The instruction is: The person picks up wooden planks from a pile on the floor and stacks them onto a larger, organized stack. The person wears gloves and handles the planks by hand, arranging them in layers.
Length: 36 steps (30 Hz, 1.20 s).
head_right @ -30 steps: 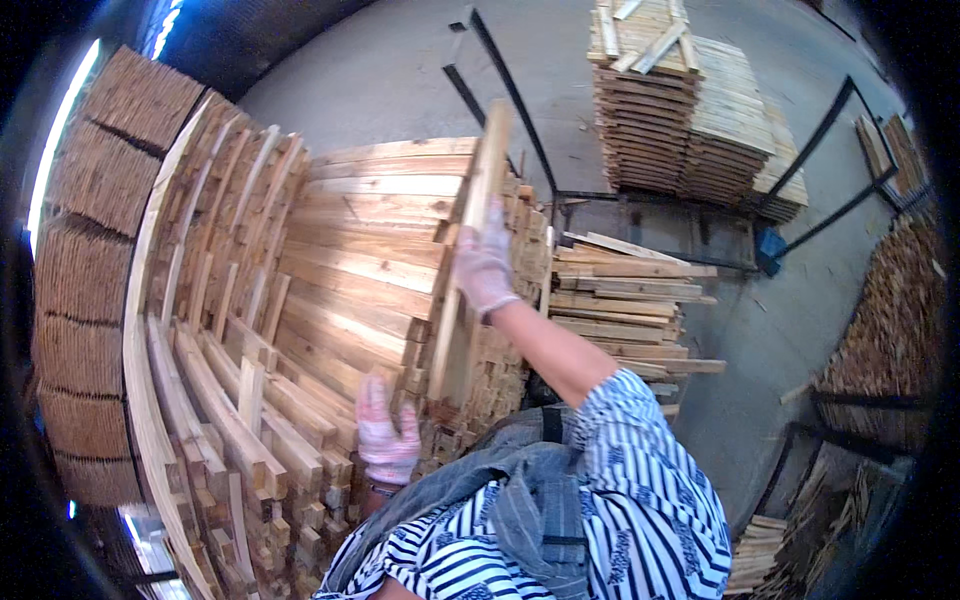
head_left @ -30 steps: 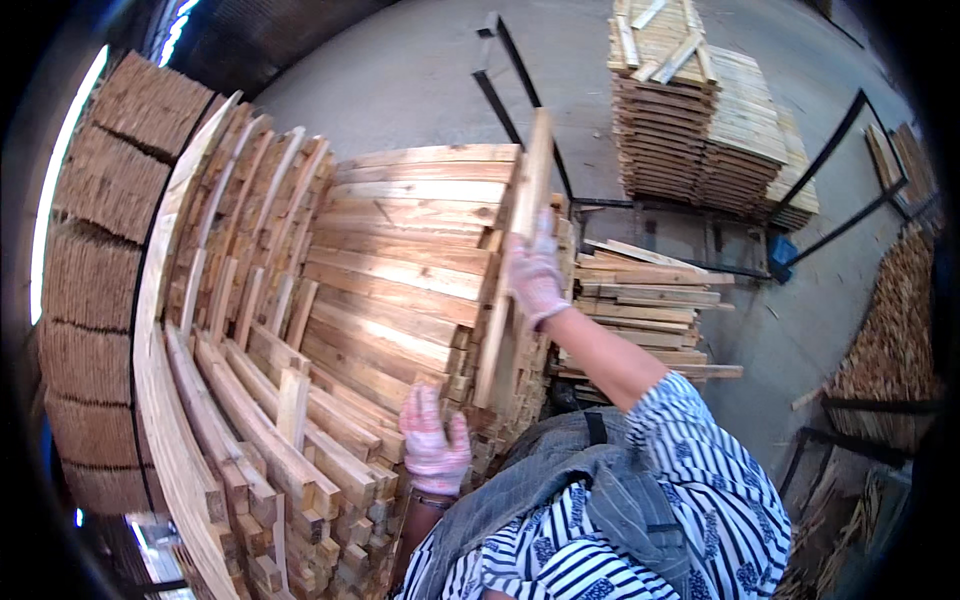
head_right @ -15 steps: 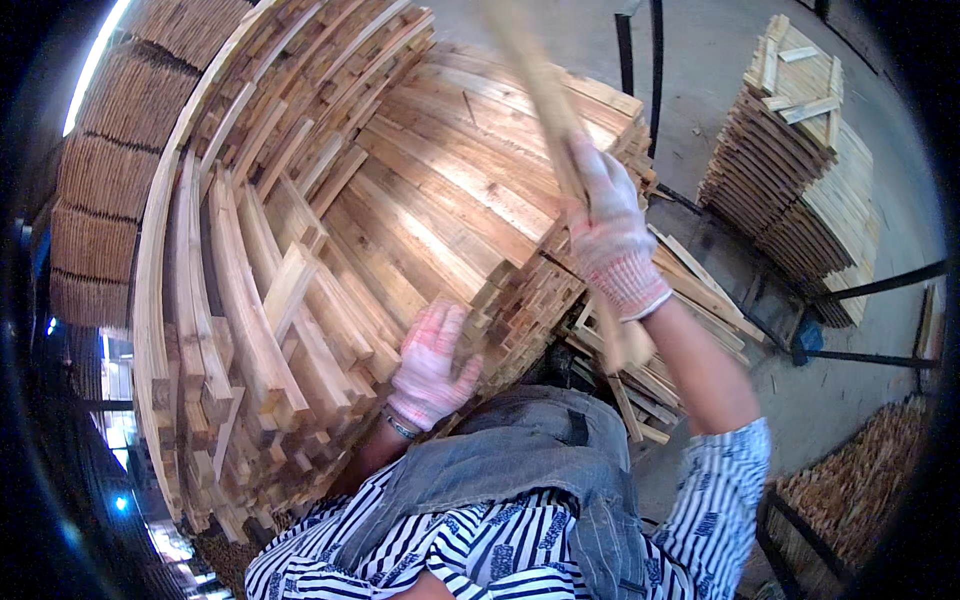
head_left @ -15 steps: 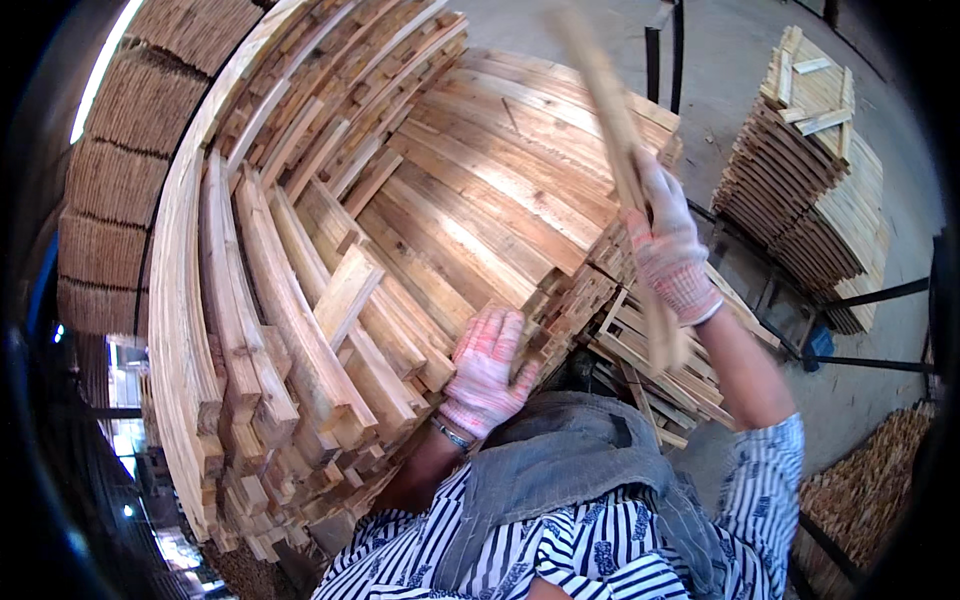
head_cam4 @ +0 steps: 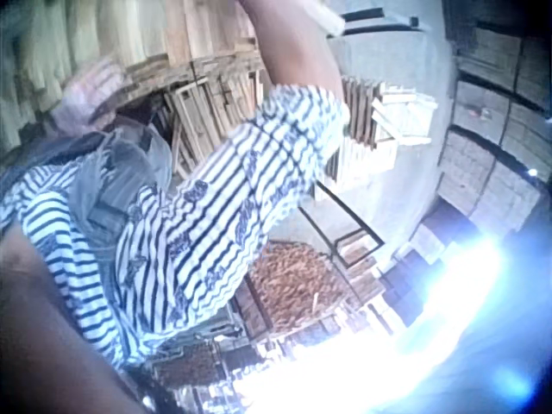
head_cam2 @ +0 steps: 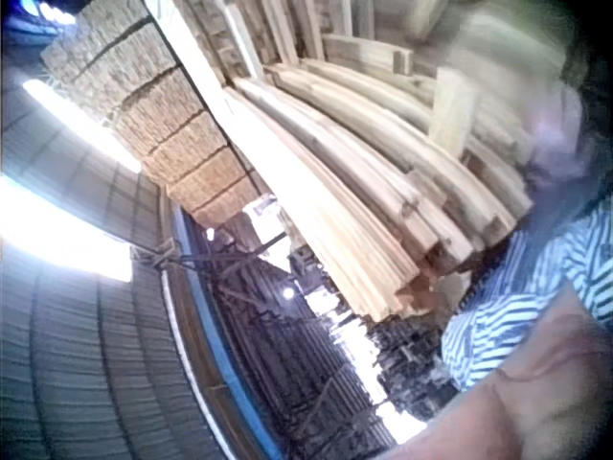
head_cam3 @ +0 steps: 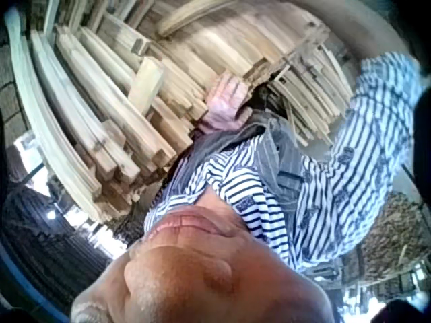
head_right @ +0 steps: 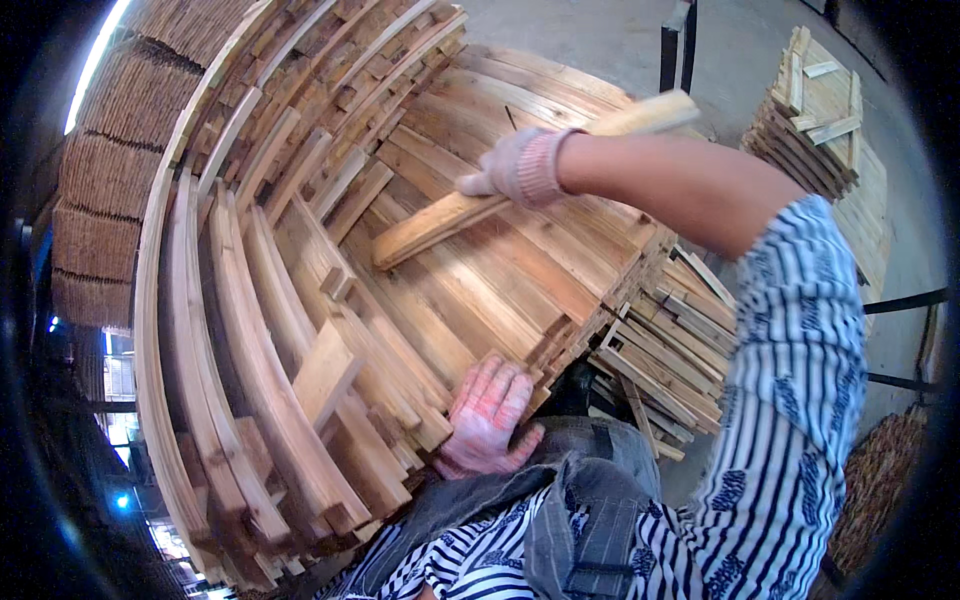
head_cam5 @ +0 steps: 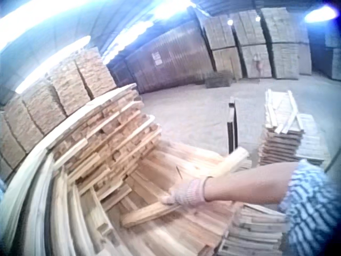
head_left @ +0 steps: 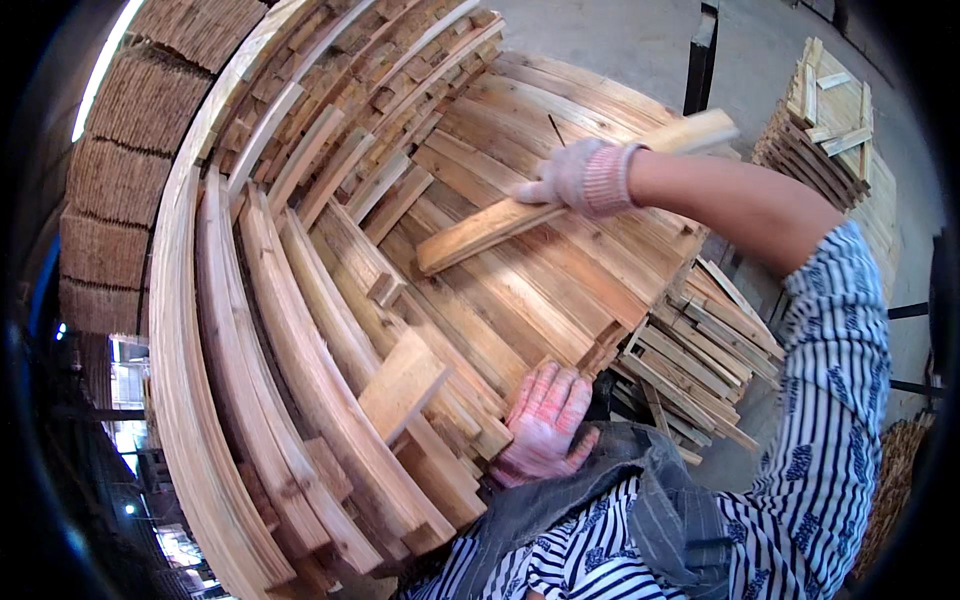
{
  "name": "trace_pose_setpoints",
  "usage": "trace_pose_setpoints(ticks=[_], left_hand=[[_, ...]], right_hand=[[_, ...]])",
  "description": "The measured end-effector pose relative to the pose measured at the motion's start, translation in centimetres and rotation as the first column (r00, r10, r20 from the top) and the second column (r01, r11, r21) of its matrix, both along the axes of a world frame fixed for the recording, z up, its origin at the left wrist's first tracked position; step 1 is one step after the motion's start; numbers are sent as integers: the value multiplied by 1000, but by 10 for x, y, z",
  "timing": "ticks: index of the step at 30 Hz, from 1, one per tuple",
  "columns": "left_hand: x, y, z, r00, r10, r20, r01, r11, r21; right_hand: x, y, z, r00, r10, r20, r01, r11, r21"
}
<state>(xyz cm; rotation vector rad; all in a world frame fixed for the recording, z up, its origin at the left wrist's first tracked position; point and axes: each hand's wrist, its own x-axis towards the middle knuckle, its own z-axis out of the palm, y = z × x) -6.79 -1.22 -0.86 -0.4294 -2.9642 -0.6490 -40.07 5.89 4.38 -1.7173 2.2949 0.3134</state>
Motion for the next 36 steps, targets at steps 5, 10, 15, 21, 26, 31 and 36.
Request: trace_pose_setpoints(ticks=[5, 10, 15, 21, 26, 31, 36], left_hand=[[-7, -3, -5, 996, -78, -33, 78, 997, -1], [4, -2, -37, 972, -34, -234, 13, 996, -90], [4, -6, -41, 984, 18, -175, -20, 1000, -11], [9, -12, -52, 987, 94, -133, -87, 995, 51], [12, -15, -56, 989, 119, -91, -109, 988, 108], [20, -20, -85, 959, 278, 60, -281, 890, 359], [-2, -15, -28, 939, -238, -250, 272, 956, 113]], right_hand=[[-60, -68, -24, 993, -121, 2, 121, 990, -77], [-95, -153, -47, 927, -260, 269, 321, 922, -217], [-149, -212, -109, 983, -102, 154, 118, 988, -103], [-137, -219, -89, 926, -263, 270, 288, 956, -55], [-146, -202, -89, 948, -268, 174, 284, 956, -75], [-56, -136, -57, 952, -249, -181, 142, 877, -460], [60, 49, -27, 934, -248, 257, 327, 305, -895]])
